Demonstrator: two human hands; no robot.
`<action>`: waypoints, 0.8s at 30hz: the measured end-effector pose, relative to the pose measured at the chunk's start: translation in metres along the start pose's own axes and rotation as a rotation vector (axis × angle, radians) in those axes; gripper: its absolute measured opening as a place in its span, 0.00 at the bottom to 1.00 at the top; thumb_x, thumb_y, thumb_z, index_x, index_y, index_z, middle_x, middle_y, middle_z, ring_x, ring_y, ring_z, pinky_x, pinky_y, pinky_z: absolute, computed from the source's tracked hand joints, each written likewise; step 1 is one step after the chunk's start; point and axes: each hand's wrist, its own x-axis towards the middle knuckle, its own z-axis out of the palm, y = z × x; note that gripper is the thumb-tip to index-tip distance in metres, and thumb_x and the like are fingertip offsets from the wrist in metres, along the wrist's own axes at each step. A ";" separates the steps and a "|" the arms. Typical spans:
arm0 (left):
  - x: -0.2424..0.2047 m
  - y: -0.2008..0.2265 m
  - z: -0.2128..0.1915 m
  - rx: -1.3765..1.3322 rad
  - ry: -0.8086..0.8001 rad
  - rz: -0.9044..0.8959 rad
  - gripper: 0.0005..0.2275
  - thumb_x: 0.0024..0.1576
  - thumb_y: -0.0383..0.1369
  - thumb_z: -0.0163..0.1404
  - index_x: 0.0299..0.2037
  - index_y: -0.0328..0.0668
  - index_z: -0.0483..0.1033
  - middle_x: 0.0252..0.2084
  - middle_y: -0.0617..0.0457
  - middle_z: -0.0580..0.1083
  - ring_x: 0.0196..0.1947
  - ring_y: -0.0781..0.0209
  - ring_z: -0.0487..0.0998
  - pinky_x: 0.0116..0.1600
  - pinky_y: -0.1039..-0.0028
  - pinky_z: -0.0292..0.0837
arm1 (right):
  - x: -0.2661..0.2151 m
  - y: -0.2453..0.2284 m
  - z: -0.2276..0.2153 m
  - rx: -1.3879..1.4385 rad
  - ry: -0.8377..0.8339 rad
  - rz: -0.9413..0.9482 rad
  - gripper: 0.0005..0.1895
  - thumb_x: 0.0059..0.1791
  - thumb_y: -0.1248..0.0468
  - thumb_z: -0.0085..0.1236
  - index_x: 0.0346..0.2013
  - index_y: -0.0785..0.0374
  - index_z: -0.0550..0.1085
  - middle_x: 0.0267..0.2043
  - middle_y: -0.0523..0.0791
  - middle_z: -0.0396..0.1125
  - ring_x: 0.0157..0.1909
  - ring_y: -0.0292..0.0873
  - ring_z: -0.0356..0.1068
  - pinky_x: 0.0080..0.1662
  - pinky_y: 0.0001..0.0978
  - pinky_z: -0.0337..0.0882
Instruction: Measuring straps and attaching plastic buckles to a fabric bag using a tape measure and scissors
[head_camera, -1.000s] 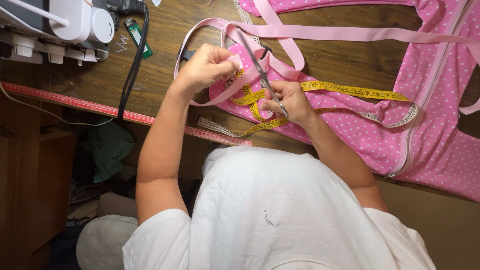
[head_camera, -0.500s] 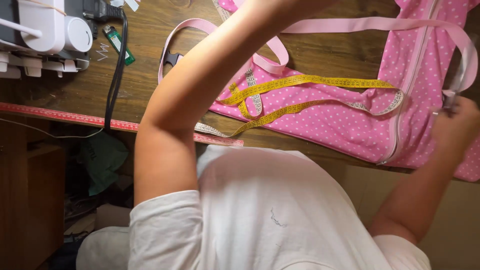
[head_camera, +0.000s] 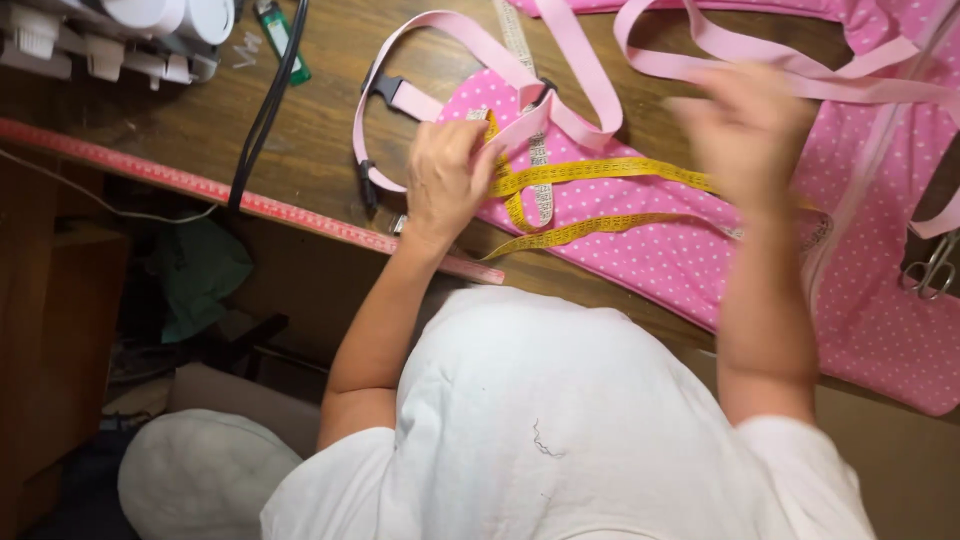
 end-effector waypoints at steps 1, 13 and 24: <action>-0.005 0.000 0.003 -0.016 0.042 -0.001 0.11 0.62 0.40 0.55 0.44 0.42 0.78 0.33 0.50 0.78 0.35 0.52 0.71 0.41 0.64 0.64 | 0.039 -0.055 0.029 0.208 -0.179 -0.170 0.11 0.52 0.83 0.62 0.49 0.77 0.80 0.49 0.59 0.71 0.51 0.58 0.70 0.55 0.46 0.70; -0.025 -0.017 -0.048 -0.308 0.037 0.105 0.05 0.59 0.32 0.58 0.35 0.44 0.75 0.33 0.52 0.75 0.36 0.49 0.72 0.44 0.62 0.66 | 0.094 -0.073 0.133 0.070 -0.525 -0.335 0.05 0.48 0.70 0.71 0.37 0.66 0.81 0.46 0.50 0.65 0.52 0.53 0.63 0.56 0.49 0.62; -0.080 -0.072 -0.108 -0.783 0.472 -0.241 0.08 0.63 0.30 0.50 0.48 0.35 0.77 0.43 0.45 0.79 0.57 0.47 0.76 0.65 0.56 0.61 | 0.061 -0.260 0.243 1.211 -0.334 0.500 0.06 0.47 0.72 0.68 0.32 0.72 0.77 0.35 0.49 0.67 0.35 0.41 0.72 0.33 0.33 0.74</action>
